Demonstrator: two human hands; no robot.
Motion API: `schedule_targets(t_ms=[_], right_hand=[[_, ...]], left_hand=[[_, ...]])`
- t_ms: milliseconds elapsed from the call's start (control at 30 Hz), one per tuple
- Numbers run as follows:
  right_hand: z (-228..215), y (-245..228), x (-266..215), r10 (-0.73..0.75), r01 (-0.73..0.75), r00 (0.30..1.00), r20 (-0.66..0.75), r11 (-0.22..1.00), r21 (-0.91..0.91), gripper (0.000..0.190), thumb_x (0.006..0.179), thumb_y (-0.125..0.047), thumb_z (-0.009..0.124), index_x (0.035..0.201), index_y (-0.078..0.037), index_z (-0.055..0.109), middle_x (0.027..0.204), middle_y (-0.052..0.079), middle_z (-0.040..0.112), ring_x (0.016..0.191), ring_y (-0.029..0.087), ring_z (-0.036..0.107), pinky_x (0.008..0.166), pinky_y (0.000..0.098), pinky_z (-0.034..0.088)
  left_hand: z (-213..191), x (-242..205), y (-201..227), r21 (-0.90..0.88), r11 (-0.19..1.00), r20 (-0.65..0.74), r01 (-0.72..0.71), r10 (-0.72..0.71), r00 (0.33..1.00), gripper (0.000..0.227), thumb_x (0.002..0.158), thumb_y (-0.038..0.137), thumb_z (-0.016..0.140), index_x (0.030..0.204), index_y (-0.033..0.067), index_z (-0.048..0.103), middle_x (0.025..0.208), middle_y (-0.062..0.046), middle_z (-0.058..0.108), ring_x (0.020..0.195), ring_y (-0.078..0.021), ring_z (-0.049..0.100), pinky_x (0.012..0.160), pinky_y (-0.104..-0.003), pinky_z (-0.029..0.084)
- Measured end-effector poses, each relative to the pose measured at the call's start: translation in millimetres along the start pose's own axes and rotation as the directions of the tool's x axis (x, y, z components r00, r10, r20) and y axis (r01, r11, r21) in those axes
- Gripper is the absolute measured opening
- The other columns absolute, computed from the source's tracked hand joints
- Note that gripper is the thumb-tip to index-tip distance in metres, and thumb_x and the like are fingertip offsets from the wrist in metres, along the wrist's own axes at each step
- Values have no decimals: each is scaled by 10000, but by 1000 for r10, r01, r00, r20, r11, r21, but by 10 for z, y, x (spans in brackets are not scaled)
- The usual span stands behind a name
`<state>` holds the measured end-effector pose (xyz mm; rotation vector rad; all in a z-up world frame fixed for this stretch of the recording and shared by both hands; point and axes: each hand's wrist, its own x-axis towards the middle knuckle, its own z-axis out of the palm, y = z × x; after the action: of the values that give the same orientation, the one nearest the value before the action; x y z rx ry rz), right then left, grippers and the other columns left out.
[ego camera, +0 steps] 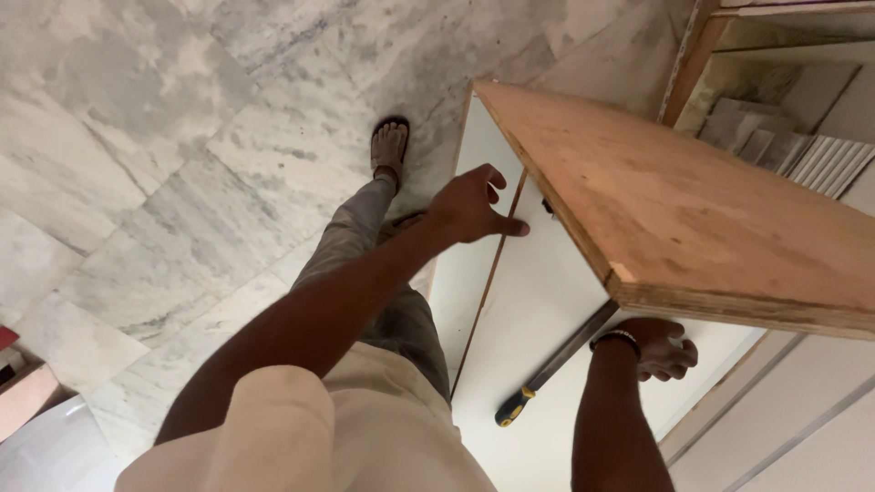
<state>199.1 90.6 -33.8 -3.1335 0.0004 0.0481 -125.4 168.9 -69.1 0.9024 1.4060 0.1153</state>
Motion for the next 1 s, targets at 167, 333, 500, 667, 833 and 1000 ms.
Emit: schedule_targets(t_ms=[167, 333, 500, 667, 833, 1000], right_hand=[[29, 66, 107, 13, -14, 999, -40, 999, -32, 447, 982, -427, 300, 1323, -168, 430, 1403, 94, 410, 1261, 263, 453, 974, 518, 414], [63, 33, 70, -1, 1, 999, -34, 1000, -8, 429, 1008, -422, 313, 1328, -164, 434, 1398, 90, 428, 1264, 260, 468, 996, 520, 415], [26, -9, 54, 17, -17, 999, -27, 1000, 17, 411, 1013, -417, 335, 1333, -178, 430, 1408, 88, 413, 1263, 271, 460, 1008, 514, 408], [-13, -7, 6, 16, -17, 1000, 3, 999, 43, 424, 1015, -424, 328, 1350, -179, 414, 1447, 81, 379, 1292, 259, 441, 1013, 512, 403], [-26, -35, -29, 42, -41, 999, -17, 999, 31, 416, 1004, -403, 343, 1351, -187, 425, 1466, 62, 376, 1295, 262, 442, 1027, 518, 393], [-48, -18, -28, 16, -15, 1000, -11, 1000, 23, 424, 1017, -410, 345, 1364, -176, 417, 1452, 77, 387, 1292, 271, 442, 1019, 496, 406]], left_hand=[[-43, 66, -77, -95, 994, -13, 52, -54, 998, 894, 553, 611, 920, 1171, 23, 651, 1029, -94, 719, 954, -218, 712, 848, -347, 585], [192, 28, -179, -329, 944, -102, -11, -24, 995, 703, 749, 581, 819, 1147, 15, 691, 962, -83, 726, 890, -168, 688, 812, -314, 595], [323, 232, -148, -401, 902, -127, -160, 118, 985, 509, 880, 506, 751, 1064, 32, 722, 879, -32, 738, 810, -100, 661, 742, -288, 556], [375, 348, -160, -420, 901, -61, -114, 97, 993, 436, 989, 448, 711, 1034, 17, 755, 805, -47, 645, 725, -102, 501, 645, -307, 450], [529, 229, -124, -562, 760, -272, -326, 203, 941, 418, 972, 385, 686, 1171, 18, 706, 927, 17, 739, 789, -46, 603, 699, -259, 516], [476, 8, -118, -393, 884, -255, -252, 159, 954, 399, 985, 349, 686, 1164, -7, 694, 876, -50, 735, 767, -94, 621, 710, -280, 528]])
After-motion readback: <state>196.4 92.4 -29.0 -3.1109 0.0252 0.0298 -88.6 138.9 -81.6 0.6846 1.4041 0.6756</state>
